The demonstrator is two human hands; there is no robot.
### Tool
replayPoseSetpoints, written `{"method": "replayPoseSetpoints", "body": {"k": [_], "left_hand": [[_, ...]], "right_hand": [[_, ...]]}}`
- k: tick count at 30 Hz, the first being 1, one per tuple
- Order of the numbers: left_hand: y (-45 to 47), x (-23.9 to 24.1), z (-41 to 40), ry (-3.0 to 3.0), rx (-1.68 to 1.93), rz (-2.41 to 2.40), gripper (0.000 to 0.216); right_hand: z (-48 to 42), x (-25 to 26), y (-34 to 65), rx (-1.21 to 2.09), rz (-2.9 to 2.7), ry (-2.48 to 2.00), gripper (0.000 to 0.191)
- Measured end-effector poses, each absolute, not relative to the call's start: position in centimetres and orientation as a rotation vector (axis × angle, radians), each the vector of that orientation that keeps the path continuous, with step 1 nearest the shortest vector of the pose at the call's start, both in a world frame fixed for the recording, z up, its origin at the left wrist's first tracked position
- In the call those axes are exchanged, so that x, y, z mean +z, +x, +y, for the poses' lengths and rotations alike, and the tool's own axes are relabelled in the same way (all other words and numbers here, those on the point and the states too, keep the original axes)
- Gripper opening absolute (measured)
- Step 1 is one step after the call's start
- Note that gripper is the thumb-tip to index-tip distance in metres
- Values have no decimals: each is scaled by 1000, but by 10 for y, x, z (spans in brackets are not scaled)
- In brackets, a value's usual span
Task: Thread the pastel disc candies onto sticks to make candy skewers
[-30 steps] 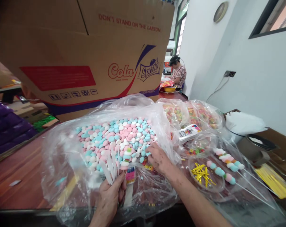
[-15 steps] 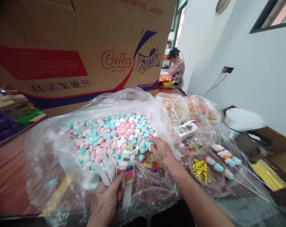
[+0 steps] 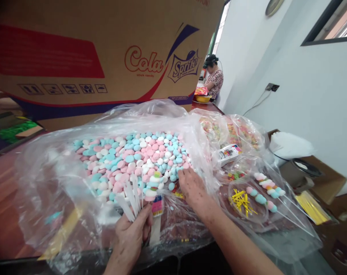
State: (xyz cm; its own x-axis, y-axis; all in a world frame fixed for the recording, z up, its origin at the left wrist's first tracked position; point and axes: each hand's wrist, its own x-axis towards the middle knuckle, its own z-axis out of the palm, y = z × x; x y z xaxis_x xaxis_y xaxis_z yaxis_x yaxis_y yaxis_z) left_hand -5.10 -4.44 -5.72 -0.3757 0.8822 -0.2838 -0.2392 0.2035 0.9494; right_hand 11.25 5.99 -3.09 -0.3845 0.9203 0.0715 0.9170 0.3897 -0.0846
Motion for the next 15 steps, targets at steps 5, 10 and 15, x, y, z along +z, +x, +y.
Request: {"method": "replayPoseSetpoints", "body": {"k": [5,10,15], "left_hand": [[-50,-56,-43,647,1428,1433,38],[-50,-56,-42,648,1421,1438,39],[-49,-51,-43,651,1409,1443,41]], "right_hand": [[65,-35,104,-38,-2488,-1752,29],[75,-29,110,110,-2410,-1745,26],[81,-23,131,511,-2416,-1573,14]]}}
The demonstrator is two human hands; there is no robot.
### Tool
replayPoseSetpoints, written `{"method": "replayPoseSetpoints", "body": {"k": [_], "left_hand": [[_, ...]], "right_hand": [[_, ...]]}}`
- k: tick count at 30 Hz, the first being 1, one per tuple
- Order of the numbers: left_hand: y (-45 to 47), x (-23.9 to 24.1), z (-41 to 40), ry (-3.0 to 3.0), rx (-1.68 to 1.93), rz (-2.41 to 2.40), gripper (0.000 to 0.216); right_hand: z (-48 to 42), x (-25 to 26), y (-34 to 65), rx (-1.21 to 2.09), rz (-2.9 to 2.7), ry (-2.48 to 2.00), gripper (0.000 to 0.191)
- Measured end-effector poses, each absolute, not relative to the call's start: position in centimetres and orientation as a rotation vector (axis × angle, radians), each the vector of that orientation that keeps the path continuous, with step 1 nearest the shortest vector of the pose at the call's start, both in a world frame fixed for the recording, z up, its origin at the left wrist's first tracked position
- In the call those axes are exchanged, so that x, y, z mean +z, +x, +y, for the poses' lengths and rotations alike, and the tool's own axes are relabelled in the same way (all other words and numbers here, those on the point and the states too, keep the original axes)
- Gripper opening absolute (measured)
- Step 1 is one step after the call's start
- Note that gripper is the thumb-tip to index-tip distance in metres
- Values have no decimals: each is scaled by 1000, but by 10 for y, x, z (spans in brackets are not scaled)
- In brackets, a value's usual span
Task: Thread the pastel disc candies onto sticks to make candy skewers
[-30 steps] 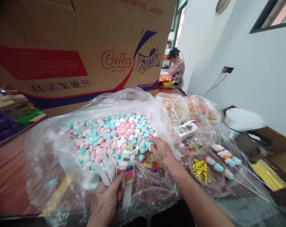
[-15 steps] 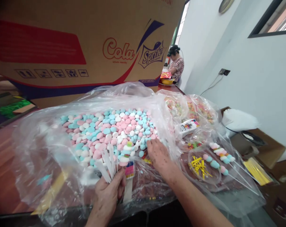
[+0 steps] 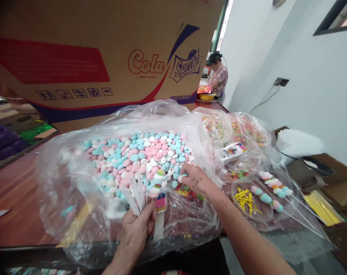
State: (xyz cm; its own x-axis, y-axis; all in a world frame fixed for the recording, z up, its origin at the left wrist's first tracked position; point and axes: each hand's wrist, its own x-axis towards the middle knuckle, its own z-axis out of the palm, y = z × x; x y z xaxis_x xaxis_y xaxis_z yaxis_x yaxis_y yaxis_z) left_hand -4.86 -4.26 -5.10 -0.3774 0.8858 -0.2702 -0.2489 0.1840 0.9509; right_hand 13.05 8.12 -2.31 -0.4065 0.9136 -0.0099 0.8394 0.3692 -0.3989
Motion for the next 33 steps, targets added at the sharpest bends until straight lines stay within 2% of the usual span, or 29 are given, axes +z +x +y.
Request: {"method": "replayPoseSetpoints", "body": {"k": [3,8,15,20,27,30,33], "left_hand": [[-49,-51,-43,655,1391,1445,41],[-50,-55,-44,626,1390,1473,37],[-52,-58,-45,647,1328,1531,43],[-52,-58,-45,695,1314,1557,45],[-54,-53,-43,713,1292,1529,47],[-54,-50,-43,701,1260,1522,47],[-53,-51,-43,688,1281,1536,48]], "right_hand": [[85,-26,134,669,-2408,-1471,16],[85,-25,135,709,-2290,-1471,20],[74,-16,133,886,-2118,-1465,9],[66,-28,117,540,-2374,-1485,13],[64,-44,116,236,-2516,-1504,17],[63,-43,119,201,-2590,-1410,12],[65,-39,118,213,-2606,-1396,19]]}}
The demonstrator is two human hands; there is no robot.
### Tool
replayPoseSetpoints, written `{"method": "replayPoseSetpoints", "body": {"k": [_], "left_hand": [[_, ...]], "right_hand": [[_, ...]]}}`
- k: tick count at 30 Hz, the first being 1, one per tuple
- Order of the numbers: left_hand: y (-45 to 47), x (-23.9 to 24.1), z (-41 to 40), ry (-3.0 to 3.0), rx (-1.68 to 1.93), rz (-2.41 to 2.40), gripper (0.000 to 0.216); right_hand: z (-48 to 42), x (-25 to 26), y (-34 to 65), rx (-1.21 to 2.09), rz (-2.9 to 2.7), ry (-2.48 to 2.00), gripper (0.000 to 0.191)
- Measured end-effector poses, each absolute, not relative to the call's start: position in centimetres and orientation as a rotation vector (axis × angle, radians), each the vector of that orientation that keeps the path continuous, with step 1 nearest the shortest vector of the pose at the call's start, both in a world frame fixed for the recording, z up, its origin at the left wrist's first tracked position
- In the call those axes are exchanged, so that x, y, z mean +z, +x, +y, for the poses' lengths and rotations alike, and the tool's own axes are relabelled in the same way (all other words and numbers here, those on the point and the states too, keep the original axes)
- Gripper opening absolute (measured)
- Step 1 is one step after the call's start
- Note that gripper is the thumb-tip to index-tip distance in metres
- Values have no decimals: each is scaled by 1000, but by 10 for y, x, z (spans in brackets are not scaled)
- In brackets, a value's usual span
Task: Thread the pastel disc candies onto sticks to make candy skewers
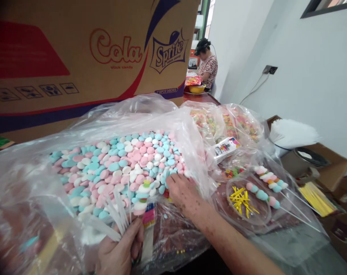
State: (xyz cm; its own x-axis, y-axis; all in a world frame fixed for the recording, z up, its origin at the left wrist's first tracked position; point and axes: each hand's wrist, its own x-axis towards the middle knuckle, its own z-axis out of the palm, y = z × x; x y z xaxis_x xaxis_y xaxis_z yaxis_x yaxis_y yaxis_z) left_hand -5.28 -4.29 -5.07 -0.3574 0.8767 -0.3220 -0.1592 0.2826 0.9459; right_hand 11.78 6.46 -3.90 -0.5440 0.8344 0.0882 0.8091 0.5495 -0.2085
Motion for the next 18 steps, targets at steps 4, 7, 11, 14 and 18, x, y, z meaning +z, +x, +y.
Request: {"method": "replayPoseSetpoints", "body": {"k": [4,7,11,14,18], "left_hand": [[-52,-54,-43,721,1297,1531,48],[-54,-55,-44,749,1290,1535,48],[-56,-56,-45,746,1260,1524,47],[-53,-59,-44,703,1294,1523,48],[-52,-64,-43,667,1322,1549,48]], "right_hand": [[70,-33,115,289,-2591,-1476,22],[71,-33,115,247,-2610,-1470,20],[68,-42,117,150,-2641,-1369,17],[68,-48,117,135,-2616,-1362,18],[69,-43,118,409,-2304,-1370,19]]}}
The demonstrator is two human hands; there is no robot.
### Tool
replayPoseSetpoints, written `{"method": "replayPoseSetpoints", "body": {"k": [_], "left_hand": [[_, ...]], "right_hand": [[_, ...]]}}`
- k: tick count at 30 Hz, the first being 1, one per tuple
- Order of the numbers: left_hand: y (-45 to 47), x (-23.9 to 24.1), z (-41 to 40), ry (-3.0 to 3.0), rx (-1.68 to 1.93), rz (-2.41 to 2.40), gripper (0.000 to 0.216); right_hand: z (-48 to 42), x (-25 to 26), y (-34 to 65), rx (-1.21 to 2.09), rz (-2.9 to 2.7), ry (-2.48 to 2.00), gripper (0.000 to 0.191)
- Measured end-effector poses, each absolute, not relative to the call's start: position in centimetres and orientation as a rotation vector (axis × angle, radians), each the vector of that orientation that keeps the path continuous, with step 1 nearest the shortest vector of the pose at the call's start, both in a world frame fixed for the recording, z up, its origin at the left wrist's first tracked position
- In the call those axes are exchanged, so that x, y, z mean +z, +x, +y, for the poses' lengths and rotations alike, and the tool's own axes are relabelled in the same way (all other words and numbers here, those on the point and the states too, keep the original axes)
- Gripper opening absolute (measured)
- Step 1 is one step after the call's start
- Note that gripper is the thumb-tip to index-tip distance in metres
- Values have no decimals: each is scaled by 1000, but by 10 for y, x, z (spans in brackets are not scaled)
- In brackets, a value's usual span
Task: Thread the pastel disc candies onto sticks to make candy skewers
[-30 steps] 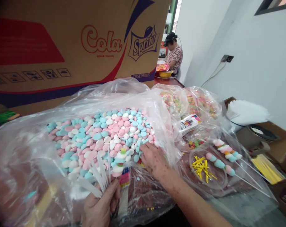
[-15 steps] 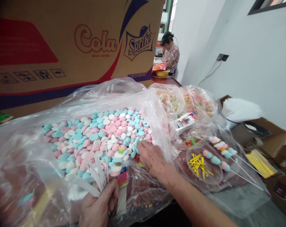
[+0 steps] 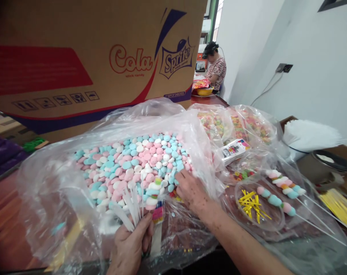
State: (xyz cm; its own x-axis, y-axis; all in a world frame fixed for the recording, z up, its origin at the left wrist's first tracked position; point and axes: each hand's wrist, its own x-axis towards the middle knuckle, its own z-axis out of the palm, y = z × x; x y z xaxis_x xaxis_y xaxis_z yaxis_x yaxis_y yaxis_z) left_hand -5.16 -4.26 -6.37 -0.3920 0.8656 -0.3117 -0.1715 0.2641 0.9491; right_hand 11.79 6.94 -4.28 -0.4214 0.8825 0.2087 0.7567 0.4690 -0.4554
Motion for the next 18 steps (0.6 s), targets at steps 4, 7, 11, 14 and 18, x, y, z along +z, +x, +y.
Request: {"method": "replayPoseSetpoints", "body": {"k": [4,7,11,14,18], "left_hand": [[-53,-58,-45,770,1181,1644,46],[-51,-48,-47,845,1140,1673,42],[-47,-39,-45,899,1179,1670,43],[-47,-39,-44,960,1185,1682,42],[-49,-41,-44,1029,1132,1704,43]], "right_hand": [[70,-27,121,1166,-1598,-1197,7],[69,-14,119,1572,-1144,-990,15],[67,-5,116,1731,-909,-887,19],[67,-3,115,1738,-865,-873,18],[68,-1,114,1704,-845,-900,21]]}}
